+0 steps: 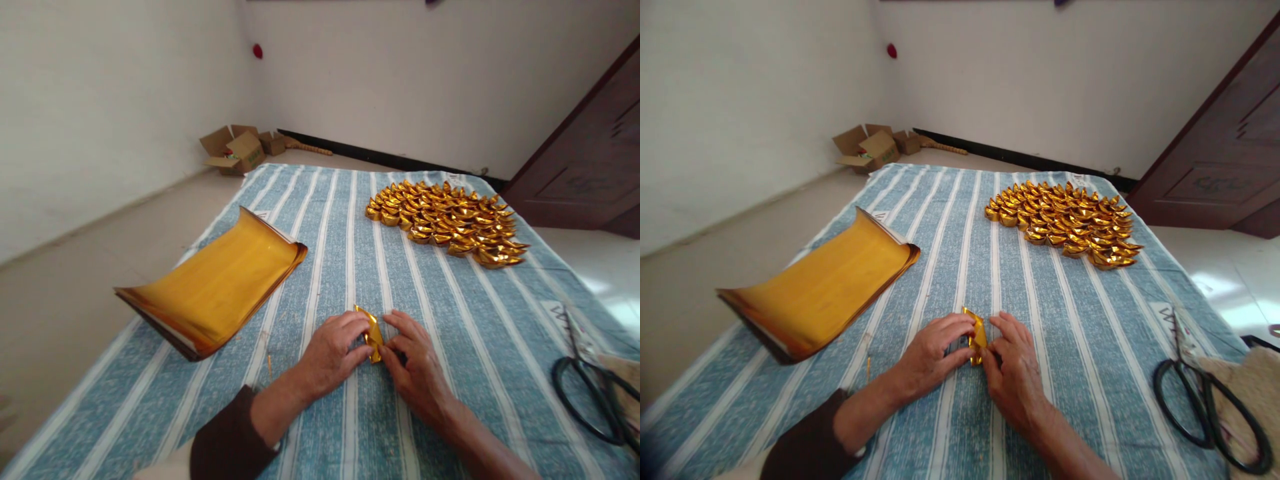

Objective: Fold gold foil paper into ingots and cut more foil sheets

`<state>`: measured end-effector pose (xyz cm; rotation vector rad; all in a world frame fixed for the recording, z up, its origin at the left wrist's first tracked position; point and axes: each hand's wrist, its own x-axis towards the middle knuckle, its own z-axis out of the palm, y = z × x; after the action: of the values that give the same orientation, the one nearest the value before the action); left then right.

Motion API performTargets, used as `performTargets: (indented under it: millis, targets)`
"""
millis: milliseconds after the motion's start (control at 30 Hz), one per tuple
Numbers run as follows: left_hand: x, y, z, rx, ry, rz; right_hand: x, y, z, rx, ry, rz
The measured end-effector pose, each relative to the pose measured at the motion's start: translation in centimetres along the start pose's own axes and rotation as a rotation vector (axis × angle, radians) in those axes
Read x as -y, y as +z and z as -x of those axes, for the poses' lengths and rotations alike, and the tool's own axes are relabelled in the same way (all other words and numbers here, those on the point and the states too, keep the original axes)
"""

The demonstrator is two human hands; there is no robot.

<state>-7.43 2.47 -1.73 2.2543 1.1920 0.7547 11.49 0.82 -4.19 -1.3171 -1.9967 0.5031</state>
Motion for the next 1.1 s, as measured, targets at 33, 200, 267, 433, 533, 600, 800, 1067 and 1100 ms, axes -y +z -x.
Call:
performTargets:
  millis: [33, 200, 267, 433, 533, 600, 800, 1067, 1100]
  targets:
    - [0.0, 0.1, 0.0, -0.002, -0.003, -0.007, 0.0, 0.0, 0.0, 0.002, 0.002, 0.003]
    - [0.0, 0.3, -0.1, -0.012, -0.006, -0.028, 0.0, 0.1, 0.1, 0.012, -0.002, 0.019]
    - [0.0, 0.3, -0.1, -0.016, -0.005, -0.036, -0.1, 0.1, 0.1, 0.003, -0.015, 0.024]
    - [-0.2, 0.3, -0.1, -0.014, -0.013, -0.047, -0.2, 0.4, 0.3, -0.042, -0.069, 0.048]
    - [-0.2, 0.3, -0.1, -0.006, -0.012, -0.056, -0.1, 0.5, 0.4, -0.081, -0.093, 0.076]
    - [-0.2, 0.4, -0.1, -0.008, -0.005, -0.064, 0.0, 0.4, 0.4, -0.111, -0.119, 0.1]
    - [-0.2, 0.4, 0.0, -0.01, -0.004, -0.063, 0.3, 0.0, 0.8, -0.135, -0.403, 0.233]
    - [-0.3, 0.5, -0.1, -0.007, -0.013, -0.084, -0.1, 0.4, 1.4, -0.114, -0.483, 0.341]
    - [-0.2, 0.5, -0.1, -0.01, -0.009, -0.08, -0.1, 0.4, 1.4, -0.124, -0.48, 0.342]
